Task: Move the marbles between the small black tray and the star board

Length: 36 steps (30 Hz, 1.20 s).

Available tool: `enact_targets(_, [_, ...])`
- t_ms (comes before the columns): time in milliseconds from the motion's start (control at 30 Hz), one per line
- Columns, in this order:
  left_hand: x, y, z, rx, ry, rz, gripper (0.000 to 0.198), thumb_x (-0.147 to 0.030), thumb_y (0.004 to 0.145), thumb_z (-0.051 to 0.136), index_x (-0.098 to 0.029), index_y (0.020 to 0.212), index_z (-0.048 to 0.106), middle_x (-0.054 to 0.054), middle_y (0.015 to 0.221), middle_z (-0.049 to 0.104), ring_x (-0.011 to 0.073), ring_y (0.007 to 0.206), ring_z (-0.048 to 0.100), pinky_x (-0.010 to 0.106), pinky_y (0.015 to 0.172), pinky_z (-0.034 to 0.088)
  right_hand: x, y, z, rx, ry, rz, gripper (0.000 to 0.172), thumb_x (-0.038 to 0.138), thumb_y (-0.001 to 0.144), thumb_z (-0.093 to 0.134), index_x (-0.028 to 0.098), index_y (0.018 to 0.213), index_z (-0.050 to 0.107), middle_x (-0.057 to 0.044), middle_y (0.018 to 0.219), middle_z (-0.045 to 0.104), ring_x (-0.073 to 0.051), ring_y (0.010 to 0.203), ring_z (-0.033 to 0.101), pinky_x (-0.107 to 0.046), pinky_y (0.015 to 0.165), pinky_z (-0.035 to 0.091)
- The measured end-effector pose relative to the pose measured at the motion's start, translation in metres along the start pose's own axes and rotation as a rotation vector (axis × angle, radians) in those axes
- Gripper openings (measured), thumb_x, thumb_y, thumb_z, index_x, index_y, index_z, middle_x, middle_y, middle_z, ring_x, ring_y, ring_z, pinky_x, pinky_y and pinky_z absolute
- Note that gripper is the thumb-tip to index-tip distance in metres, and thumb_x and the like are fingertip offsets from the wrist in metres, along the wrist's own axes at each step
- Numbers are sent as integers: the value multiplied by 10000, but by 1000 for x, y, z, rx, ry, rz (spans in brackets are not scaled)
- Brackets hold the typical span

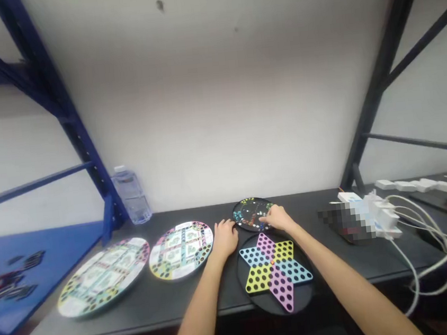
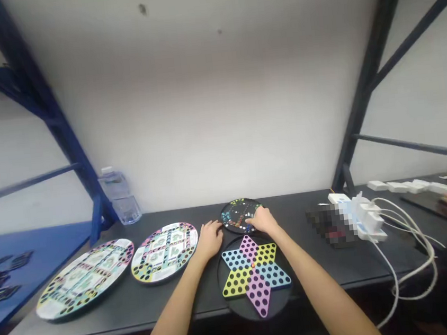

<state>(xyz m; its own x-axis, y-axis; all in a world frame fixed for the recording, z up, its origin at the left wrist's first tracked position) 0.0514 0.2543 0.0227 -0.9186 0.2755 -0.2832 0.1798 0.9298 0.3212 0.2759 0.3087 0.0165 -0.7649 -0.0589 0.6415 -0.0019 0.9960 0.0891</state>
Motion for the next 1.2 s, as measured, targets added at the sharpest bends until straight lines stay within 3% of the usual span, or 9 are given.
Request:
enact_targets(200, [1, 1, 1, -2, 2, 2, 362, -197, 915, 443, -197, 1207, 655, 106, 1359, 603, 280, 1331, 461, 491, 1143, 267, 9, 10, 5, -4, 129, 44, 378, 291, 554, 876, 166, 868, 707, -111, 788, 722, -229, 801, 691, -243, 584, 453])
enact_targets(333, [1, 1, 1, -5, 1, -2, 366, -197, 910, 451, -205, 1216, 651, 100, 1371, 595, 277, 1337, 456, 479, 1143, 275, 6, 15, 6, -8, 112, 91, 398, 235, 480, 901, 158, 808, 689, -98, 698, 696, -223, 709, 683, -240, 511, 426])
enact_targets(467, [1, 1, -1, -14, 0, 0, 352, -195, 907, 454, -210, 1187, 667, 92, 1350, 611, 274, 1319, 472, 470, 1137, 283, -4, 14, 7, -19, 170, 167, 324, 206, 476, 895, 172, 659, 630, -3, 486, 560, -153, 514, 587, -217, 407, 338])
enact_targets(667, [1, 2, -2, -27, -9, 3, 352, -188, 898, 476, -205, 1190, 671, 96, 1336, 620, 268, 1309, 476, 457, 1133, 284, -19, -1, 11, 102, 961, 273, 254, 317, 738, 763, 179, 656, 567, 118, 383, 250, -44, 335, 195, -199, 296, 150])
enact_targets(800, [1, 2, -2, -39, -16, 12, 341, -189, 900, 477, -203, 1174, 680, 97, 1319, 630, 266, 1300, 482, 449, 1127, 290, -21, -12, 13, 282, 1372, 349, 273, 367, 894, 546, 172, 703, 536, 117, 434, 207, -41, 352, 129, -157, 284, 165])
enact_targets(867, [2, 2, -2, -44, -17, 16, 340, -189, 898, 479, -203, 1170, 682, 97, 1317, 631, 265, 1294, 486, 447, 1123, 294, -24, -14, 16, 309, 1444, 388, 278, 363, 907, 508, 171, 705, 516, 106, 453, 242, -37, 355, 129, -147, 283, 173])
enact_targets(1033, [2, 2, -2, -60, -15, 29, 346, -187, 893, 478, -182, 1174, 681, 96, 1303, 640, 260, 1285, 490, 423, 1117, 306, -27, -9, 21, 218, 1229, 342, 316, 357, 864, 603, 176, 646, 462, 67, 501, 400, -15, 355, 163, -155, 307, 133])
enact_targets(1133, [2, 3, -1, -66, -16, 34, 345, -193, 895, 476, -181, 1168, 686, 92, 1295, 646, 262, 1277, 497, 422, 1110, 315, -19, -8, 16, 156, 849, 206, 346, 412, 854, 632, 158, 635, 548, 65, 459, 410, -28, 346, 209, -180, 336, 138])
enact_targets(1200, [3, 4, 0, -69, -18, 30, 346, -194, 890, 481, -180, 1169, 687, 95, 1308, 640, 268, 1280, 495, 431, 1106, 317, -6, -9, 11, 158, 517, 82, 365, 441, 853, 632, 143, 642, 638, 43, 436, 447, -55, 362, 312, -194, 370, 224])
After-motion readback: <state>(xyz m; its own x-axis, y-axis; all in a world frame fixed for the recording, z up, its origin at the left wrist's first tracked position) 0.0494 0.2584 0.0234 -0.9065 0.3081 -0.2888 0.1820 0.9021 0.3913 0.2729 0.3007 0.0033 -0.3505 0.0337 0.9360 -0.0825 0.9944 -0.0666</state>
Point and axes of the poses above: each hand's wrist, its own y-axis towards the middle knuckle, its own z-axis out of the palm, x = y × z, the point moved 10 cm from there along y, towards the middle knuckle
